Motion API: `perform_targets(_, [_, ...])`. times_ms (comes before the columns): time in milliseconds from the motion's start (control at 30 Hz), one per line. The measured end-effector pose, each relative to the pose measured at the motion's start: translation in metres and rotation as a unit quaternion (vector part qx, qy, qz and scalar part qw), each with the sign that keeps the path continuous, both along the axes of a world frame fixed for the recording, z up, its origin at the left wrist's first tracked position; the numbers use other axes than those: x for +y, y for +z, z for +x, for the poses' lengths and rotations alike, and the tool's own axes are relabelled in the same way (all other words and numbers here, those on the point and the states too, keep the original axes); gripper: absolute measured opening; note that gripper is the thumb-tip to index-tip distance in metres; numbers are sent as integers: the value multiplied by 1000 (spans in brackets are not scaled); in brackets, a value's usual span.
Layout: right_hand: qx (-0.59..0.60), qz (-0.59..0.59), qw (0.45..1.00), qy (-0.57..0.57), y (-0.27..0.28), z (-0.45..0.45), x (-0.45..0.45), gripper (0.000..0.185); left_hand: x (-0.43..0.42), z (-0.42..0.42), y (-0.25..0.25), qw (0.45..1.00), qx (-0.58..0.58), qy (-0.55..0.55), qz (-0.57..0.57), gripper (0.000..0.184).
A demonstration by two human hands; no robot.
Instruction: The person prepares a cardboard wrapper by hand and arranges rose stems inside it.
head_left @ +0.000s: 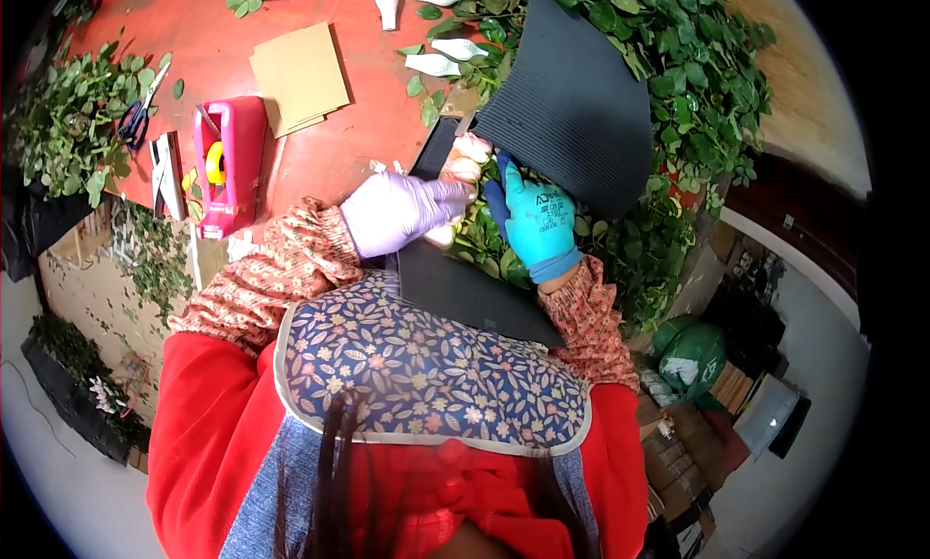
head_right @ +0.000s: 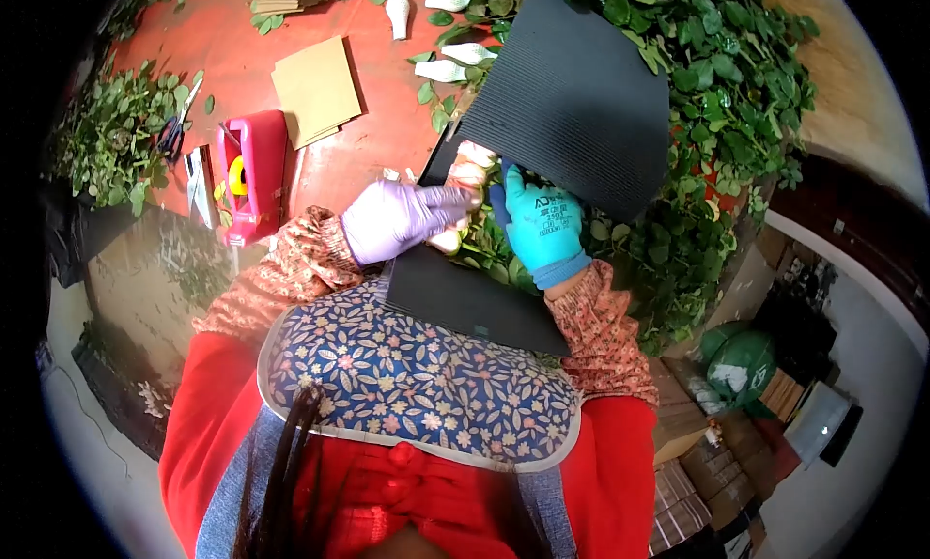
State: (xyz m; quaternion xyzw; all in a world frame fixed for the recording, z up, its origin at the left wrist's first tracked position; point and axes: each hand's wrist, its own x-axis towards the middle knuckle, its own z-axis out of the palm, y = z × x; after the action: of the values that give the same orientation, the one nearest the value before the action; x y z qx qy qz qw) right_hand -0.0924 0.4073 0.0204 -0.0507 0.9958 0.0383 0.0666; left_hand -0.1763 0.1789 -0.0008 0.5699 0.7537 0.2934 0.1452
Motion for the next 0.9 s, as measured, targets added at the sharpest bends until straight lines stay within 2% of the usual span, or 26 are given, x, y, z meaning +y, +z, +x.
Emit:
perform_targets(67, [79,-60,994,46,4,-2,2,34,3,3,-9,999,34,-23,6,34])
perform_targets(133, [70,-67,994,48,11,-1,-2,29,6,4,-8,994,-1,11,-111,36])
perform_targets(167, [42,-60,997,36,13,0,-4,29,6,5,-15,999,11,28,-15,38])
perform_targets(200, [14,-54,998,23,13,-1,-7,29,6,7,-18,999,11,27,-16,38])
perform_targets(233, [-71,9,997,8,9,-1,-9,28,5,9,-21,999,8,25,-40,38])
perform_targets(333, [-72,5,997,33,-7,-4,-8,29,6,6,-11,996,2,19,-86,38])
perform_targets(500, [-112,-33,993,5,-8,-17,-6,7,3,7,-12,995,41,6,-86,38])
perform_targets(600, [-112,-45,993,1,-11,-17,-6,7,0,6,-8,998,6,12,-61,39])
perform_targets(700, [-120,-42,992,-7,-10,-16,-6,8,3,4,-3,996,-5,9,-88,37])
perform_targets(767, [-125,-29,992,-8,-6,-17,-9,9,7,-1,3,987,-84,1,-135,38])
perform_targets(800, [-130,-16,991,-11,-5,-16,-10,9,9,-1,1,987,-83,-2,-136,38])
perform_targets(867, [-110,-27,994,2,-9,-16,-8,12,12,-4,-5,999,0,25,22,40])
perform_targets(900, [-91,-36,995,19,-9,-16,-7,15,13,-8,-2,1000,-27,2,-14,43])
